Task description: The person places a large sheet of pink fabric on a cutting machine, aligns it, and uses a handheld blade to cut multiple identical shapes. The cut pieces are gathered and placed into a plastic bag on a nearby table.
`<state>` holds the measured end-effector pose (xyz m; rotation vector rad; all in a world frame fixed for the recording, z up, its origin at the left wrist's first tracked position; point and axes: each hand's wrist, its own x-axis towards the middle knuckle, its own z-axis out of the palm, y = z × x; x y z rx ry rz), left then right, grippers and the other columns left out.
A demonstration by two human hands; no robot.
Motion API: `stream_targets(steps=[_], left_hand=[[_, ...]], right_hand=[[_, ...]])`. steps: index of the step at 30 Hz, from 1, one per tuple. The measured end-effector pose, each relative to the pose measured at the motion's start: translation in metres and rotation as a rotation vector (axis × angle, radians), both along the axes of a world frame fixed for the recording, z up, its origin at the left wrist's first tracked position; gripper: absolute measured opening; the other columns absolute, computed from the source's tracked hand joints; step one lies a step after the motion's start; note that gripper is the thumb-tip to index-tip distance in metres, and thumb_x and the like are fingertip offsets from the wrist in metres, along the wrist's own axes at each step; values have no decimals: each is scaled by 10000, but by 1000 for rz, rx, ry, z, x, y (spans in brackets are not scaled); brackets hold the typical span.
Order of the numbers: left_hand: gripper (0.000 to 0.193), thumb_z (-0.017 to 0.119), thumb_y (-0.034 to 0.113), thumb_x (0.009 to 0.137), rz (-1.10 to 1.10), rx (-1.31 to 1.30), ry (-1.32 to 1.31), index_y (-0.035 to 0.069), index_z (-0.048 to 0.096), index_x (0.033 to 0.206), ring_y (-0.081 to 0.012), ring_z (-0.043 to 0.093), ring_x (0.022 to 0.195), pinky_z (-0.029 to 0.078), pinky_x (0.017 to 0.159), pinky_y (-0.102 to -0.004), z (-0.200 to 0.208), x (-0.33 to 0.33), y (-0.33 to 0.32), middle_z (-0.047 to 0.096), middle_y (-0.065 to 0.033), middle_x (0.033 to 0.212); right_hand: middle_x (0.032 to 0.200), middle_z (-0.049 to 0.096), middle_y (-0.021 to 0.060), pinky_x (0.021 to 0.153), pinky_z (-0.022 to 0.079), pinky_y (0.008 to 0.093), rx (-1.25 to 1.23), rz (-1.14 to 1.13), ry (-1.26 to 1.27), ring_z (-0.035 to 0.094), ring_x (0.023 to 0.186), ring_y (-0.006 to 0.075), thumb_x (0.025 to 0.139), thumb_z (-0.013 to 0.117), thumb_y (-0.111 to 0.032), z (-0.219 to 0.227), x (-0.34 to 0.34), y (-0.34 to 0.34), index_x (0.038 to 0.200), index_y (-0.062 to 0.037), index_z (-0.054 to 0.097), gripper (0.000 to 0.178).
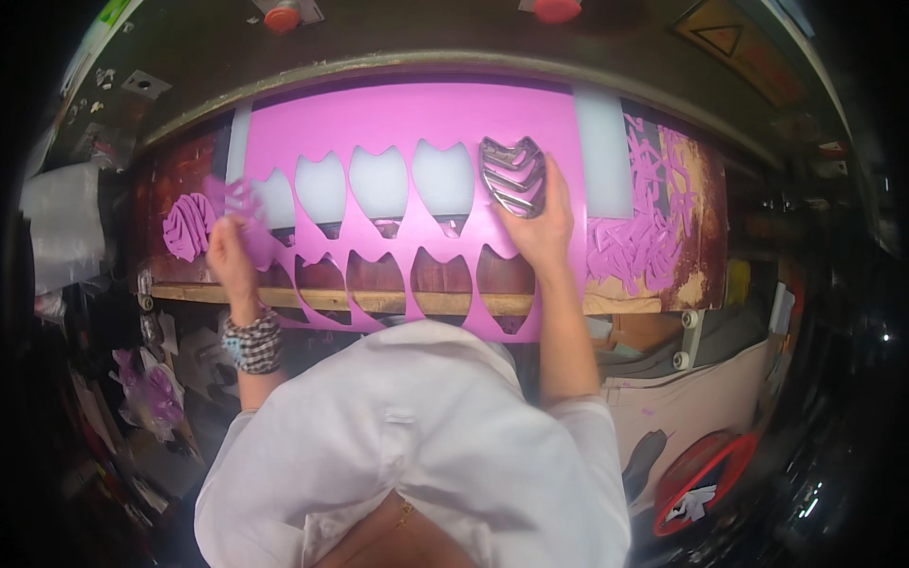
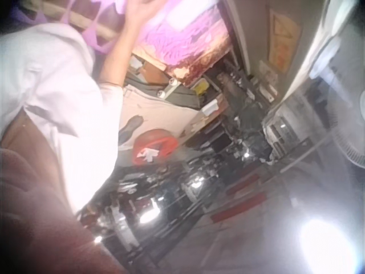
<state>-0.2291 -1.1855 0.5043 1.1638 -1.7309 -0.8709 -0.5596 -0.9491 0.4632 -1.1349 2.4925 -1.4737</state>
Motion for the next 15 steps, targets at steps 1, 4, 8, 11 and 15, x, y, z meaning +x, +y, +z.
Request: stream_targets(steps=[1, 4, 8, 11, 15], left_hand=[[271, 462, 205, 995, -52, 94, 24, 43, 605, 832, -33, 435, 643, 352, 574, -201, 1, -17, 11, 557, 25, 730], [266, 468, 205, 995, -304, 235, 134, 36, 616, 855, -38, 475, 658, 377, 584, -202, 1, -69, 34, 580, 22, 745], [246, 467, 215, 993, -581, 285, 195, 51, 596, 863, -30, 448, 691, 371, 615, -213, 6, -132, 59, 558, 37, 753], [210, 494, 213, 980, -744, 360, 141, 38, 578, 900, -48, 468, 685, 395, 604, -243, 20, -187, 97, 551, 28, 744], [251, 565, 262, 927, -1006, 376, 2, 15, 526, 909, -151, 507, 640, 406, 567, -313, 37, -237, 161, 534, -89, 721]], right_hand=[[1222, 553, 182, 907, 491, 337, -74, -20, -181, 582, 1091, 276, 617, 851, -121, -3, 0, 6, 1393, -9, 368, 920], [1221, 560, 132, 927, 480, 344, -542, 37, -796, 571, 1101, 220, 771, 714, -49, -10, -21, 38, 1384, -20, 379, 699], [1226, 551, 107, 960, 460, 386, -1032, -163, -1110, 546, 1117, 256, 915, 583, -156, -9, -52, 73, 1328, -33, 431, 457], [1285, 505, 122, 962, 457, 402, -1037, -317, -924, 529, 1141, 255, 929, 564, -166, 9, -35, 95, 1373, -39, 383, 496], [1315, 471, 131, 964, 450, 384, -1007, -244, -846, 515, 1154, 241, 902, 606, -136, 32, 24, 94, 1446, -56, 264, 648]])
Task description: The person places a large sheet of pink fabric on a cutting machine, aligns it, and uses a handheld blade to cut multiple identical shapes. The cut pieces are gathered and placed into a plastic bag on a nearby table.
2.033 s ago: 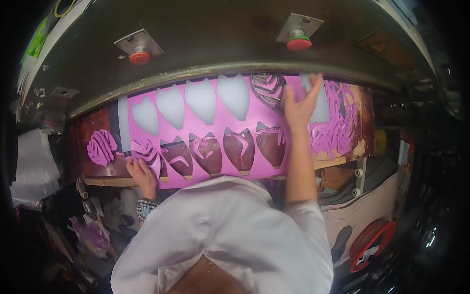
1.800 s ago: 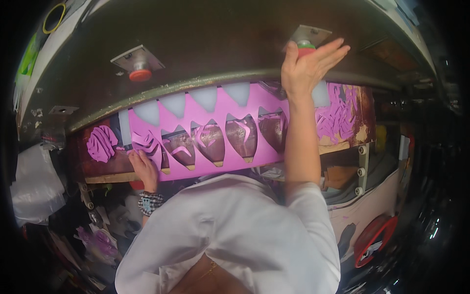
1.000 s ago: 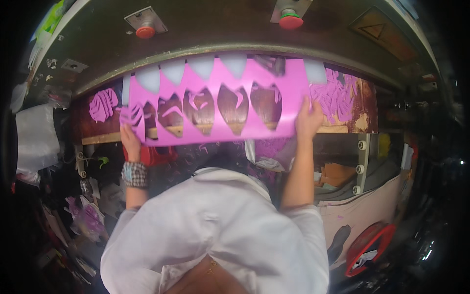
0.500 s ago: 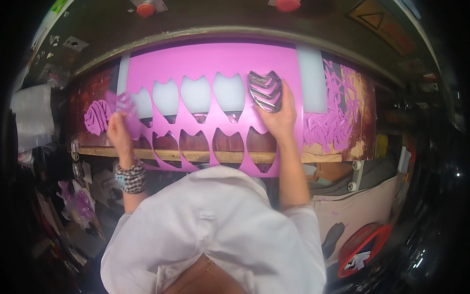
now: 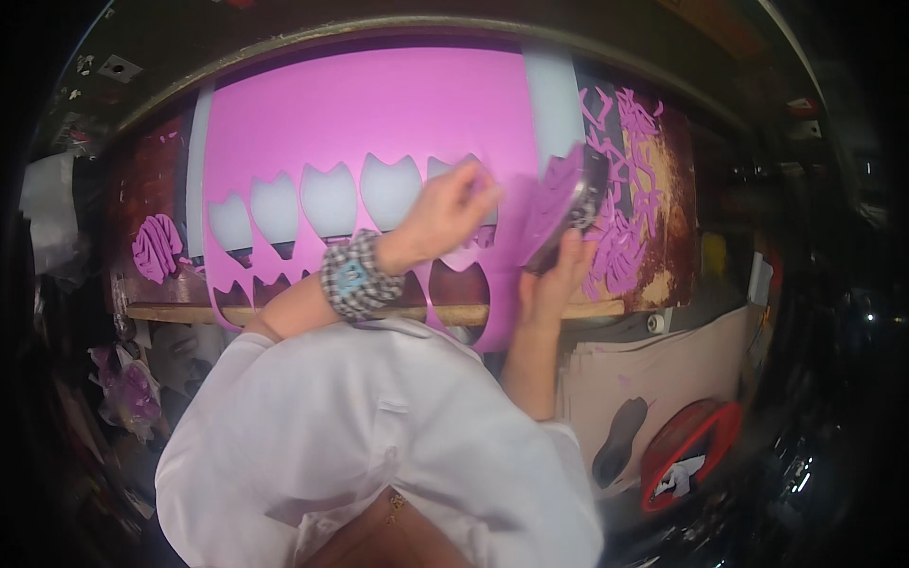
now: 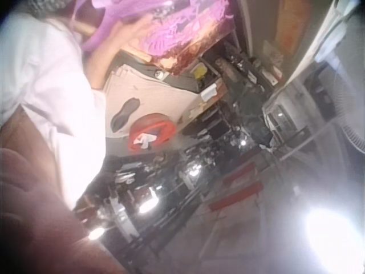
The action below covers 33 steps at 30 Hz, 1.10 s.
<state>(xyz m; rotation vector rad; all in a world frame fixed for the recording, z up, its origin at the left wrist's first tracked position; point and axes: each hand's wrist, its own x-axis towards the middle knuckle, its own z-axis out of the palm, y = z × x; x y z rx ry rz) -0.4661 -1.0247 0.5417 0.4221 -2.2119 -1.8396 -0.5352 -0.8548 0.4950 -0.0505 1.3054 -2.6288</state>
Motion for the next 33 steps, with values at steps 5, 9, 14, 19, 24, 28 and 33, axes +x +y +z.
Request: stream_targets(steps=[5, 9, 14, 19, 24, 28, 33], left_hand=[[282, 530, 271, 925, 35, -166, 275, 3, 468, 863, -307, 495, 623, 393, 560, -365, 2, 1, 23, 478, -171, 720], [284, 444, 251, 966, 75, -120, 303, -9, 460, 855, -360, 499, 646, 408, 577, -397, -11, 13, 23, 486, -194, 732], [267, 387, 195, 1001, 308, 129, -37, -11, 542, 934, -223, 619, 735, 490, 660, -350, -36, 50, -37, 616, -133, 769], [329, 378, 264, 1028, 357, 208, 93, -14, 539, 1098, -144, 581, 928, 458, 840, -302, -53, 148, -107, 621, -74, 1005], [362, 396, 278, 1022, 627, 602, 320, -27, 535, 1161, -184, 570, 996, 441, 894, -349, -42, 210, -119, 606, -112, 1101], [212, 491, 134, 948, 778, -625, -391, -13, 622, 1028, -204, 644, 917, 490, 759, -344, -17, 256, -148, 629, -207, 936], [212, 550, 153, 922, 1420, -690, -99, -12, 638, 1021, -255, 661, 769, 503, 681, -327, -21, 328, -213, 668, -191, 846]], right_hand=[[1324, 442, 138, 931, 455, 347, 118, 93, 129, 517, 1124, 217, 850, 652, -52, 19, 41, -16, 1492, -88, 118, 836], [1275, 479, 130, 904, 471, 338, 141, 154, 102, 546, 1075, 210, 865, 639, -85, 23, 52, -18, 1493, -99, 134, 806], [1377, 447, 119, 1020, 404, 450, -25, 159, -367, 483, 1208, 285, 930, 561, -310, 26, 26, 4, 1442, -86, 301, 616], [1468, 340, 161, 1132, 232, 577, -304, 193, -479, 304, 1356, 369, 884, 623, -311, 8, -38, 67, 1436, -67, 303, 683], [1490, 286, 170, 1133, 277, 526, -318, 186, -362, 271, 1364, 368, 827, 693, -186, -25, -58, 114, 1445, -26, 265, 768], [1445, 348, 165, 1097, 342, 497, -315, -110, -588, 337, 1318, 350, 843, 669, -216, -3, -48, 112, 1417, 6, 317, 709], [1415, 387, 158, 1067, 373, 484, 27, -168, -513, 377, 1287, 339, 863, 645, -239, 28, -27, 72, 1407, -2, 345, 665]])
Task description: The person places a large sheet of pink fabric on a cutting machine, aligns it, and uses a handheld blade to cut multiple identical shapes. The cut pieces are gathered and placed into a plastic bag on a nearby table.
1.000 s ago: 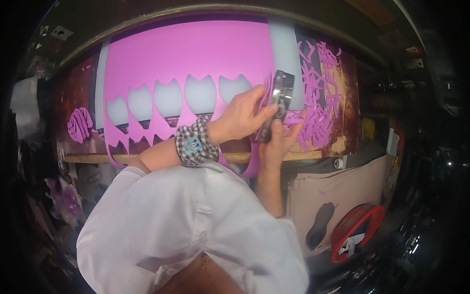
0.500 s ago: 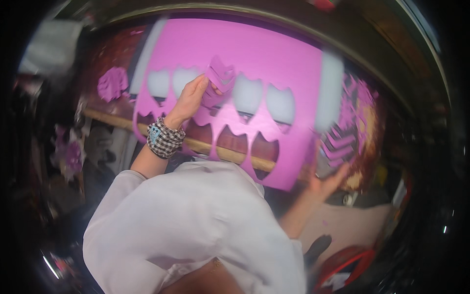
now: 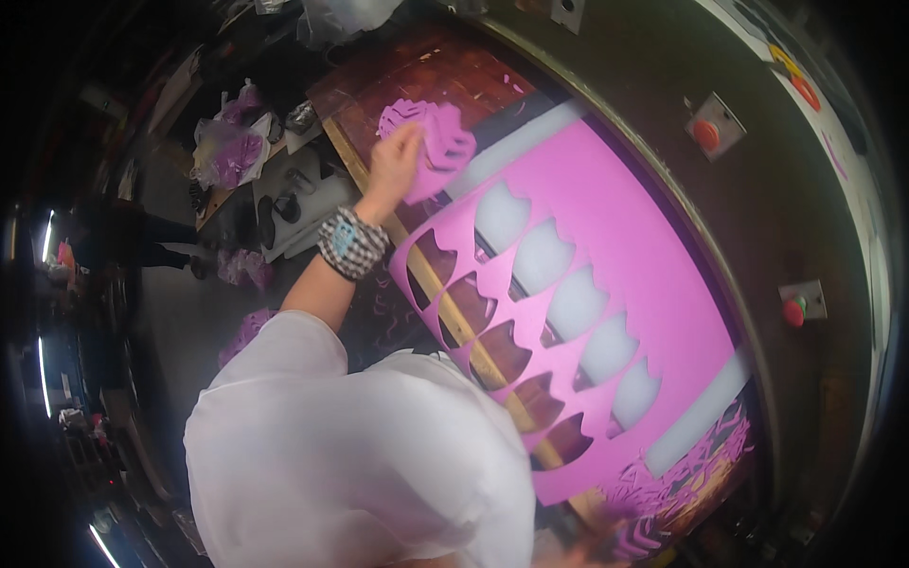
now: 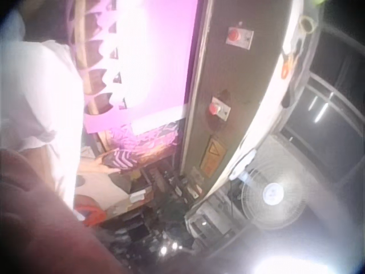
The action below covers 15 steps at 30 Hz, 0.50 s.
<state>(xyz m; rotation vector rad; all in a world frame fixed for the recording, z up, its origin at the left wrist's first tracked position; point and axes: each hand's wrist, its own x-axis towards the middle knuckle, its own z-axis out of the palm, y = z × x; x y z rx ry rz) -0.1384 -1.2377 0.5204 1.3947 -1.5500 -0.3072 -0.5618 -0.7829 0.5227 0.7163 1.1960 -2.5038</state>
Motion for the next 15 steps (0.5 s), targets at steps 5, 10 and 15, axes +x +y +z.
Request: stream_targets(steps=[5, 10, 15], left_hand=[[290, 520, 194, 919, 395, 245, -249, -33, 626, 1066, -397, 622, 915, 474, 802, -444, -49, 86, -86, 641, -259, 952], [316, 536, 111, 869, 535, -129, -392, -24, 548, 1154, -401, 491, 1049, 377, 939, -455, -78, 58, -70, 557, -242, 1069], [243, 614, 139, 845, -396, 58, -487, 2, 602, 1045, -360, 546, 898, 457, 776, -428, -52, -29, 0, 555, -183, 978]], right_hand=[[1401, 403, 151, 1047, 386, 474, 259, 147, 163, 395, 1270, 333, 878, 629, -247, 6, 17, -39, 1405, -13, 356, 638], [1388, 418, 145, 1028, 400, 465, 423, 339, 352, 412, 1253, 326, 892, 612, -255, 14, 39, -85, 1403, -25, 367, 612], [1258, 502, 245, 831, 504, 359, 384, 679, 705, 595, 1018, 267, 791, 604, 2, 4, 75, -208, 1471, -79, 234, 778]])
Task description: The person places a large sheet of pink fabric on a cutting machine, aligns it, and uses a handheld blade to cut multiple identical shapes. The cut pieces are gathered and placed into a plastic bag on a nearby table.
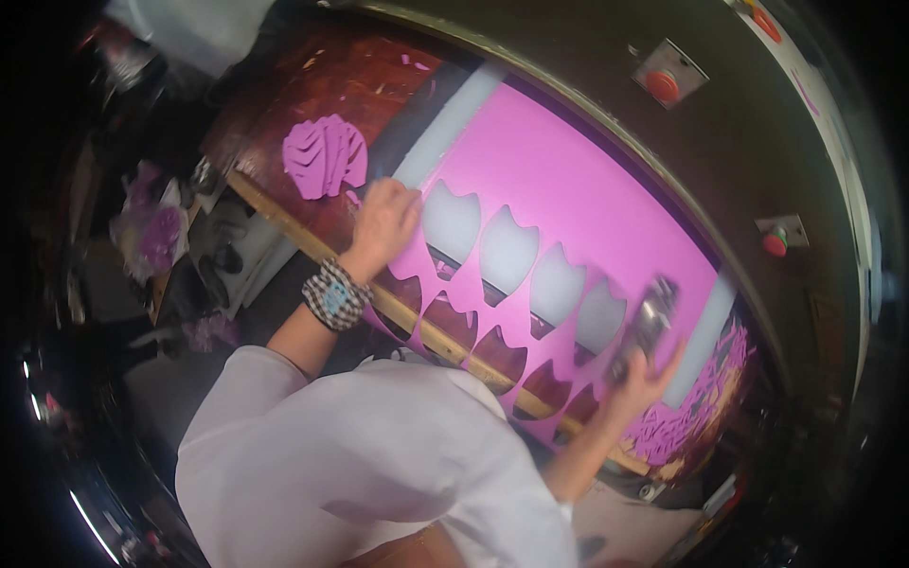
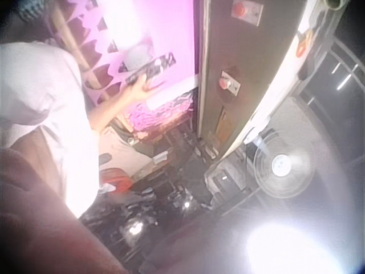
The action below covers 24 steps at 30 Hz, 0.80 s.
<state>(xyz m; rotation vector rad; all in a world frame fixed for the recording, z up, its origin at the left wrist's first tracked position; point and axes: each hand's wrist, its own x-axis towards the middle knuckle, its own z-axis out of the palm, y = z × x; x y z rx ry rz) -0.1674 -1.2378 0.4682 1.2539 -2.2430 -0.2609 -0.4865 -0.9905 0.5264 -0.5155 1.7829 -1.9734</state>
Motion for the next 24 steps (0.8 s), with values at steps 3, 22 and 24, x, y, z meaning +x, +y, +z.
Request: stream_targets(steps=[3, 22, 24], left_hand=[[186, 644, 178, 833, 66, 142, -36, 18, 610, 923, -374, 589, 810, 482, 674, -454, 15, -20, -5, 567, -181, 910], [179, 621, 162, 848, -201, 194, -37, 63, 522, 737, -274, 553, 714, 466, 638, -386, -4, 0, 9, 548, -94, 708], [175, 598, 156, 860, -193, 233, -1, 49, 523, 744, -298, 551, 727, 460, 647, -405, -3, 1, 6, 546, -117, 721]], right_hand=[[1195, 580, 231, 713, 520, 283, 103, 158, 65, 633, 884, 199, 731, 712, 15, 7, 30, -76, 1472, -102, 231, 891], [1326, 463, 243, 986, 432, 361, 514, 198, 875, 500, 1201, 352, 660, 820, -122, -47, 152, -255, 1415, 38, 269, 949], [1349, 427, 265, 997, 411, 403, 380, 289, 779, 480, 1209, 376, 684, 807, -181, -56, 142, -245, 1400, 40, 282, 915]])
